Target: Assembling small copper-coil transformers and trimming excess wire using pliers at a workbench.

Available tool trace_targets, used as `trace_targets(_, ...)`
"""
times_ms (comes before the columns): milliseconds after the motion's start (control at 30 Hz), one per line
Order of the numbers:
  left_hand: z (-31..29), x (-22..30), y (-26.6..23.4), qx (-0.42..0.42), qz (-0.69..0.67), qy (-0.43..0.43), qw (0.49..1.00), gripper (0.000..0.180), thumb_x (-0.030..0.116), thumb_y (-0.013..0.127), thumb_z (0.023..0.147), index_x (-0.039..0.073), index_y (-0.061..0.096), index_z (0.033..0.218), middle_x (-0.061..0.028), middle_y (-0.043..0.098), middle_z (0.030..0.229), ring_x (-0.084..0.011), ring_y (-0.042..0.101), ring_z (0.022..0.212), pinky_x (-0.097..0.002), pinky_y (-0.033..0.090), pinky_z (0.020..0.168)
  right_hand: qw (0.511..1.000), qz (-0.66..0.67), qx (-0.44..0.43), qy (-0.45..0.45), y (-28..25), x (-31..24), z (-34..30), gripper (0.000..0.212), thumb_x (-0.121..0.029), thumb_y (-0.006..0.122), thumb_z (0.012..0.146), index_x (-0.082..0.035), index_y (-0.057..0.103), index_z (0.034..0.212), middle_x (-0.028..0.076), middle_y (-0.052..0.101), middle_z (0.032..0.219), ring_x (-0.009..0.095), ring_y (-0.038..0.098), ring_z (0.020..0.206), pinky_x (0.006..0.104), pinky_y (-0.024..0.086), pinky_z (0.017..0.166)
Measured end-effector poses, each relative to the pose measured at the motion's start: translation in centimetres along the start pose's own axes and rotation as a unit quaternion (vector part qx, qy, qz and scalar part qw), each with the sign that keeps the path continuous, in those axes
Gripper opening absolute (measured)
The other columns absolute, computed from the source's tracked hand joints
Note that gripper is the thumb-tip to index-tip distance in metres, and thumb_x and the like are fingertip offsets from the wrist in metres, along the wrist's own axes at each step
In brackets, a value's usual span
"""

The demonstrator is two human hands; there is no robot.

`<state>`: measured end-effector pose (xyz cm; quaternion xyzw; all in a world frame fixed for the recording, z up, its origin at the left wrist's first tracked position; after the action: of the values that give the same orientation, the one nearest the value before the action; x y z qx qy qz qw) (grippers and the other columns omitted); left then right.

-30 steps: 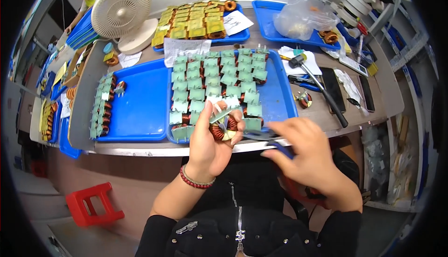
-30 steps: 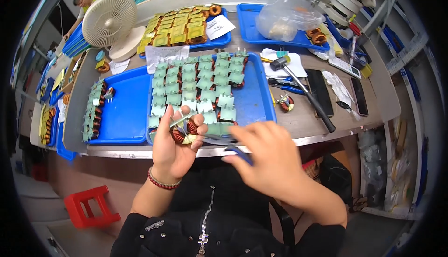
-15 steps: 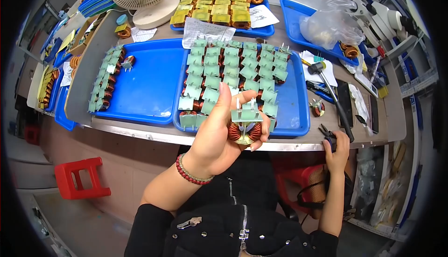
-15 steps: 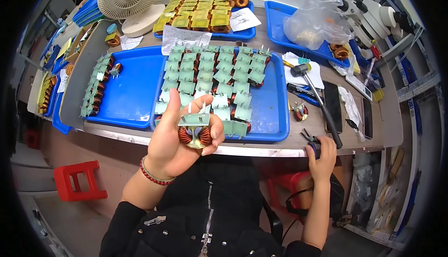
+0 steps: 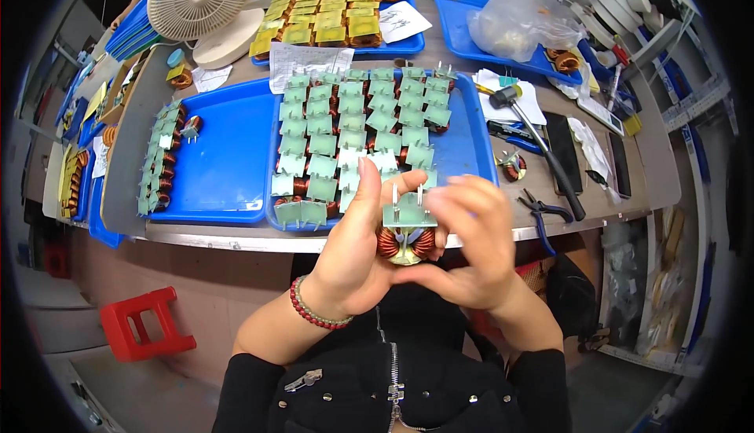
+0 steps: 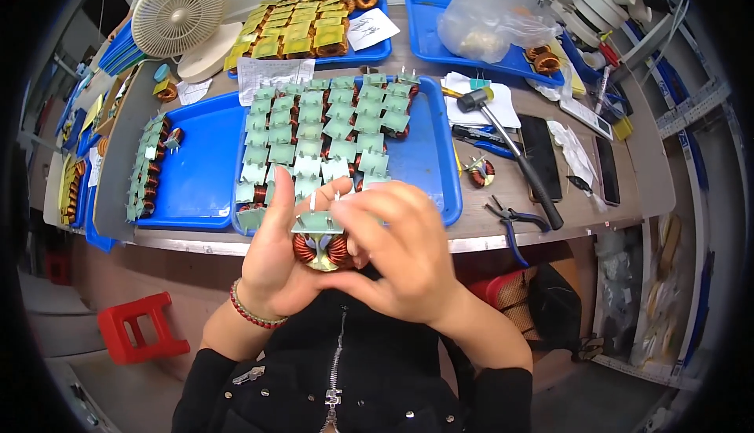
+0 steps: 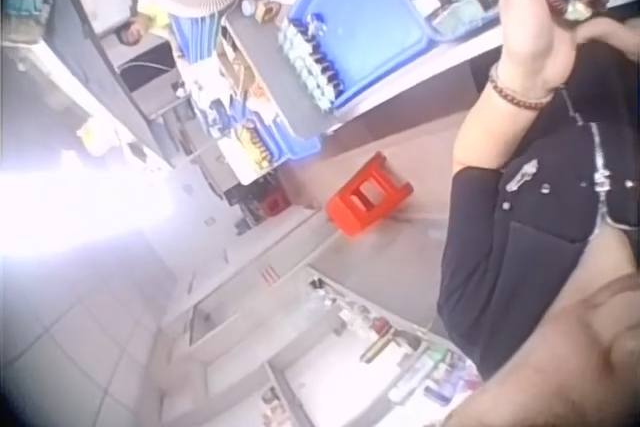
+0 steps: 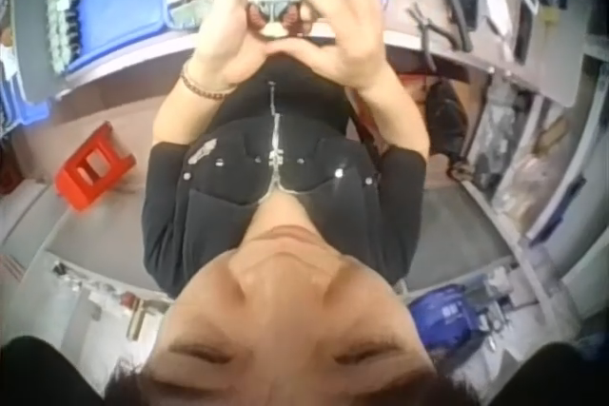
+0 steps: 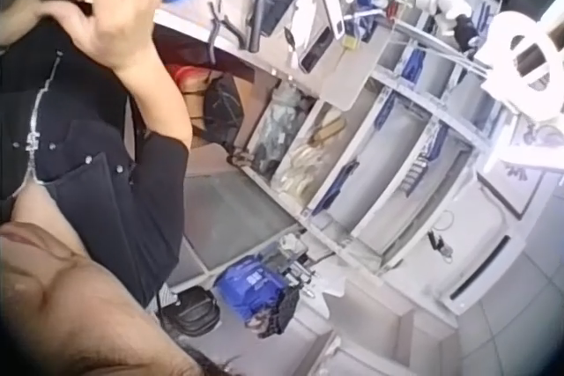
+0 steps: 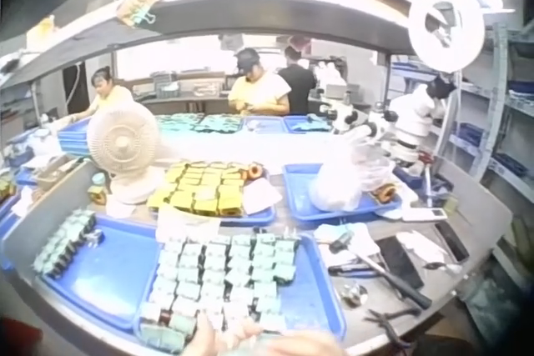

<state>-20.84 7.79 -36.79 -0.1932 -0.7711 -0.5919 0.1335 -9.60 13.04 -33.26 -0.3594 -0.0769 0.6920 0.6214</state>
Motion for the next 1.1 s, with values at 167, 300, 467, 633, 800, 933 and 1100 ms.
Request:
trace_targets(167, 0.2, -0.6, -0.7, 0.071, -0.021, 0.031, 0.997, 0.054, 0.053, 0.035, 0.092, 0.005, 0.044, 0.115, -0.0099, 0.058, 0.096, -0.0191, 0.06, 0.084, -0.0317, 0.05, 0.072, 0.999, -0.017, 0.03, -0.032, 1.1, 0.0, -0.5, 0.052, -0.013, 0.073, 0.056, 0.003, 0.059, 0.102, 0.011, 0.057, 0.098, 0.029, 0.054, 0.088, 0.0388, 0.046, 0.076)
trace_targets(300, -0.1, -1.0, -0.9, 0.092, 0.007, 0.069, 0.993, 0.05, 0.05, 0.038, 0.093, 0.004, 0.045, 0.111, -0.01, 0.056, 0.101, -0.0184, 0.057, 0.094, -0.0321, 0.047, 0.081, 0.994, -0.041, 0.077, -0.061, 1.3, -0.3, -1.4, 0.044, -0.018, 0.076, 0.058, 0.001, 0.064, 0.095, 0.008, 0.062, 0.093, 0.024, 0.056, 0.086, 0.0349, 0.048, 0.073)
trace_targets(467, 0.4, -1.7, -2.0, 0.096, -0.018, 0.04, 0.994, 0.032, 0.035, 0.043, 0.093, 0.007, 0.041, 0.11, -0.0105, 0.056, 0.087, -0.0211, 0.056, 0.081, -0.0294, 0.045, 0.072, 1.0, -0.012, -0.022, -0.018, -0.7, 1.4, -2.1, 0.057, -0.035, 0.077, 0.062, -0.003, 0.061, 0.106, 0.008, 0.058, 0.104, 0.024, 0.055, 0.093, 0.0385, 0.044, 0.08)
trace_targets(633, 0.3, -0.1, -3.3, 0.028, 0.009, 0.022, 0.999, 0.032, 0.018, 0.043, 0.078, 0.008, 0.045, 0.108, -0.013, 0.05, 0.067, -0.024, 0.048, 0.058, -0.0294, 0.037, 0.046, 0.959, -0.182, 0.04, 0.213, -9.2, 9.9, -5.4, 0.05, -0.019, 0.072, 0.07, -0.002, 0.054, 0.114, 0.015, 0.056, 0.11, 0.031, 0.053, 0.103, 0.0378, 0.042, 0.089)
trace_targets(800, -0.5, 0.9, -3.1, 0.062, -0.032, 0.04, 0.997, 0.028, 0.021, 0.041, 0.081, 0.009, 0.046, 0.105, -0.0129, 0.05, 0.068, -0.0223, 0.046, 0.059, -0.0267, 0.036, 0.04, 0.934, -0.19, -0.163, 0.257, -11.8, 12.3, -9.5, 0.052, -0.026, 0.072, 0.071, -0.003, 0.053, 0.114, 0.017, 0.054, 0.112, 0.035, 0.05, 0.105, 0.0398, 0.04, 0.091)
trace_targets(933, 0.3, 0.5, -2.2, 0.095, -0.032, -0.005, 0.995, 0.013, 0.025, 0.042, 0.084, 0.012, 0.041, 0.088, -0.0065, 0.041, 0.068, -0.0171, 0.041, 0.062, -0.0232, 0.035, 0.04, 0.887, -0.3, -0.222, 0.273, -9.5, 11.7, -13.6, 0.063, -0.035, 0.07, 0.07, -0.004, 0.049, 0.12, 0.017, 0.048, 0.122, 0.035, 0.042, 0.116, 0.0441, 0.032, 0.099)
trace_targets(1100, 1.0, -0.1, -1.6, -0.01, -0.039, -0.046, 0.998, 0.022, 0.021, 0.043, 0.083, 0.008, 0.044, 0.101, -0.0151, 0.054, 0.075, -0.022, 0.051, 0.067, -0.0273, 0.037, 0.048, 0.911, -0.336, -0.145, 0.192, -10.3, 11.1, -16.9, 0.05, -0.016, 0.068, 0.073, -0.001, 0.051, 0.118, 0.017, 0.052, 0.105, 0.037, 0.048, 0.098, 0.0415, 0.04, 0.086)
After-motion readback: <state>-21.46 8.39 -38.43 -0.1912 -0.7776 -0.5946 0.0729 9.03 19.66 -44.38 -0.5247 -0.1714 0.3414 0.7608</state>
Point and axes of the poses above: each hand's wrist, its own z-axis towards the middle knuckle, its own y-axis out of the palm, x = y × z, the point moved 4 cm from there along z, towards the middle knuckle
